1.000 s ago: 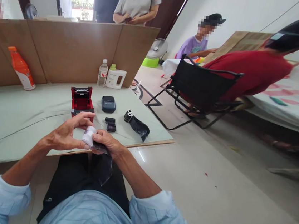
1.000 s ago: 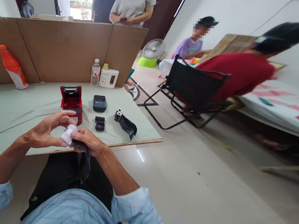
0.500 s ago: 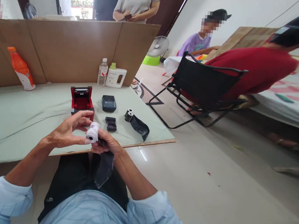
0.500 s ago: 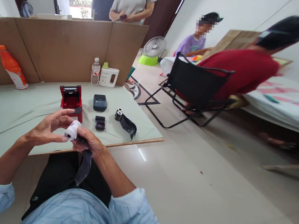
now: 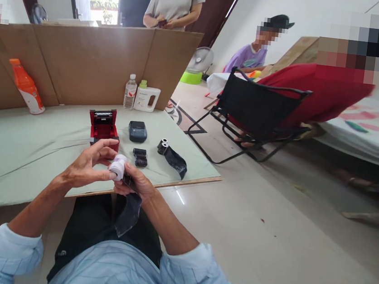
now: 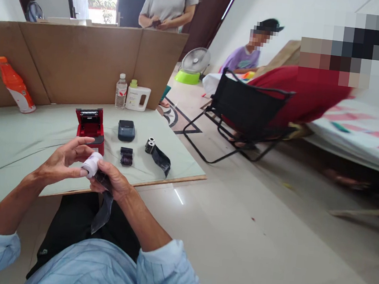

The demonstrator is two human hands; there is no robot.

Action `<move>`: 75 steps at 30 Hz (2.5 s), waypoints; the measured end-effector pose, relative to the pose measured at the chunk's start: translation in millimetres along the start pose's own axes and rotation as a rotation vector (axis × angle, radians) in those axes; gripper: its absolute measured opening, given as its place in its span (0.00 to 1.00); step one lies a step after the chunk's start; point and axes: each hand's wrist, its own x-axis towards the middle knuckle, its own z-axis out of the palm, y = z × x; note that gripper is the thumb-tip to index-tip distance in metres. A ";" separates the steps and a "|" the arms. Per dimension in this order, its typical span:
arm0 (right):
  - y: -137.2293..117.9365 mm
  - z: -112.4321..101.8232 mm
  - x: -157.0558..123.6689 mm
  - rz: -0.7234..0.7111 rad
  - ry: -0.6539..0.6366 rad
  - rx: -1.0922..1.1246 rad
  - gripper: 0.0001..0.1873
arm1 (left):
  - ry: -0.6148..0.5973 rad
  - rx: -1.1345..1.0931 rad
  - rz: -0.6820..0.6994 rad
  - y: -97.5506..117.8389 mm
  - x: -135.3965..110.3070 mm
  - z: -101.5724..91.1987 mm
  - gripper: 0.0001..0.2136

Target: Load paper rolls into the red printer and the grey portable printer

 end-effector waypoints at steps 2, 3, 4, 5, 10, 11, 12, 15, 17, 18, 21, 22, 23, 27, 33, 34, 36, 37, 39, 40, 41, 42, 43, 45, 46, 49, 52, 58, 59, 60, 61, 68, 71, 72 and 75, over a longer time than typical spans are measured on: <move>-1.1 1.2 0.0 -0.008 -0.011 0.010 0.28 | 0.018 -0.026 -0.001 1.2 -0.4 1.1 0.36; -1.8 1.8 -0.1 -0.013 -0.017 0.011 0.28 | 0.020 -0.044 0.002 1.7 -0.4 1.4 0.36; -2.6 2.5 -0.2 -0.017 -0.026 0.010 0.28 | 0.019 -0.062 0.008 2.0 -0.5 1.6 0.36; -3.4 3.2 -0.3 -0.020 -0.034 0.006 0.28 | 0.018 -0.078 0.014 2.2 -0.5 1.6 0.35; -5.7 6.1 -1.1 -0.051 -0.021 -0.029 0.27 | 0.008 -0.101 0.022 -0.3 -0.7 0.5 0.35; -5.9 6.2 -1.0 -0.053 -0.014 -0.041 0.27 | 0.005 -0.098 0.023 -1.0 -1.0 0.2 0.35; -6.0 6.1 -0.8 -0.052 -0.006 -0.056 0.28 | 0.004 -0.092 0.025 -1.6 -1.3 -0.1 0.36; -6.7 4.5 0.6 -0.046 0.013 -0.099 0.29 | 0.005 -0.066 0.032 -2.2 -2.2 -0.8 0.35; -7.4 2.6 1.2 -0.035 0.017 -0.112 0.30 | 0.000 -0.044 0.037 -1.6 -2.6 -1.1 0.35; -7.7 1.7 1.3 -0.029 0.016 -0.115 0.31 | -0.005 -0.033 0.041 -1.2 -2.7 -1.2 0.35; -7.9 -0.4 0.7 -0.022 0.011 -0.128 0.30 | -0.034 0.003 0.067 -0.2 -2.5 -1.9 0.35; -7.7 -0.8 0.4 -0.024 0.008 -0.134 0.29 | -0.043 0.018 0.076 -0.1 -2.4 -2.3 0.35; -7.4 -1.0 0.1 -0.025 0.007 -0.140 0.29 | -0.051 0.036 0.082 0.1 -2.4 -2.7 0.36; -6.8 -0.7 -0.1 -0.013 0.013 -0.159 0.29 | -0.065 0.139 0.100 3.9 -2.7 -5.1 0.37; -10.7 2.9 -1.2 0.061 0.061 -0.189 0.30 | -0.159 0.364 0.142 22.5 -0.3 -10.9 0.36; -10.7 4.1 -1.5 0.067 0.068 -0.185 0.30 | -0.176 0.377 0.145 24.4 0.1 -11.7 0.36; -9.1 6.9 -2.0 0.053 0.070 -0.158 0.31 | -0.182 0.348 0.149 24.5 0.5 -11.8 0.35; -7.6 8.4 -2.1 0.033 0.067 -0.138 0.31 | -0.168 0.308 0.149 22.6 0.3 -10.8 0.35; -3.5 11.2 -2.0 -0.021 0.049 -0.097 0.31 | -0.107 0.191 0.141 15.4 -0.7 -6.3 0.36; -1.2 12.3 -1.8 -0.048 0.039 -0.076 0.31 | -0.066 0.119 0.133 10.9 -1.5 -2.9 0.36; 1.0 13.4 -1.5 -0.072 0.028 -0.055 0.31 | -0.027 0.042 0.123 6.1 -2.3 0.9 0.36; 3.1 14.3 -1.1 -0.094 0.018 -0.034 0.31 | 0.007 -0.034 0.108 1.7 -3.1 5.0 0.36; 5.0 15.2 -0.8 -0.112 0.010 -0.016 0.31 | 0.031 -0.105 0.090 -2.3 -3.9 8.9 0.36; 8.0 16.8 -0.1 -0.137 0.013 0.016 0.31 | 0.052 -0.216 0.051 -7.8 -5.2 15.6 0.36; 9.3 17.6 0.0 -0.146 0.017 0.031 0.31 | 0.055 -0.254 0.034 -9.3 -5.6 18.0 0.36; 12.8 19.8 -0.5 -0.167 0.041 0.072 0.30 | 0.069 -0.312 0.011 -10.4 -6.4 22.1 0.35; 16.6 20.6 -1.6 -0.166 0.098 0.089 0.28 | 0.086 -0.318 0.001 -10.2 -6.7 24.1 0.35; 20.9 19.1 -1.8 -0.159 0.118 0.135 0.28 | 0.130 -0.326 -0.063 -13.9 -7.5 26.8 0.35; 20.9 18.9 -1.6 -0.156 0.110 0.137 0.29 | 0.140 -0.327 -0.066 -14.6 -7.8 27.0 0.34; 21.0 18.8 -1.4 -0.153 0.107 0.135 0.29 | 0.147 -0.329 -0.068 -15.4 -8.1 27.2 0.34; 21.2 18.6 -1.1 -0.148 0.108 0.132 0.28 | 0.151 -0.333 -0.068 -16.1 -8.3 27.3 0.34; 21.6 11.6 -0.8 -0.120 0.085 -0.007 0.31 | 0.123 -0.294 -0.049 -14.7 -12.7 17.9 0.35; 7.6 10.6 -7.8 -0.178 0.188 -0.255 0.31 | 0.145 -0.160 -0.049 -8.8 -19.6 3.8 0.35; 0.7 11.6 -11.1 -0.224 0.225 -0.391 0.30 | 0.161 -0.123 -0.063 -7.1 -22.3 -0.7 0.33; -19.2 18.0 -19.6 -0.387 0.291 -0.939 0.20 | 0.184 -0.047 -0.140 -4.3 -29.2 -6.7 0.28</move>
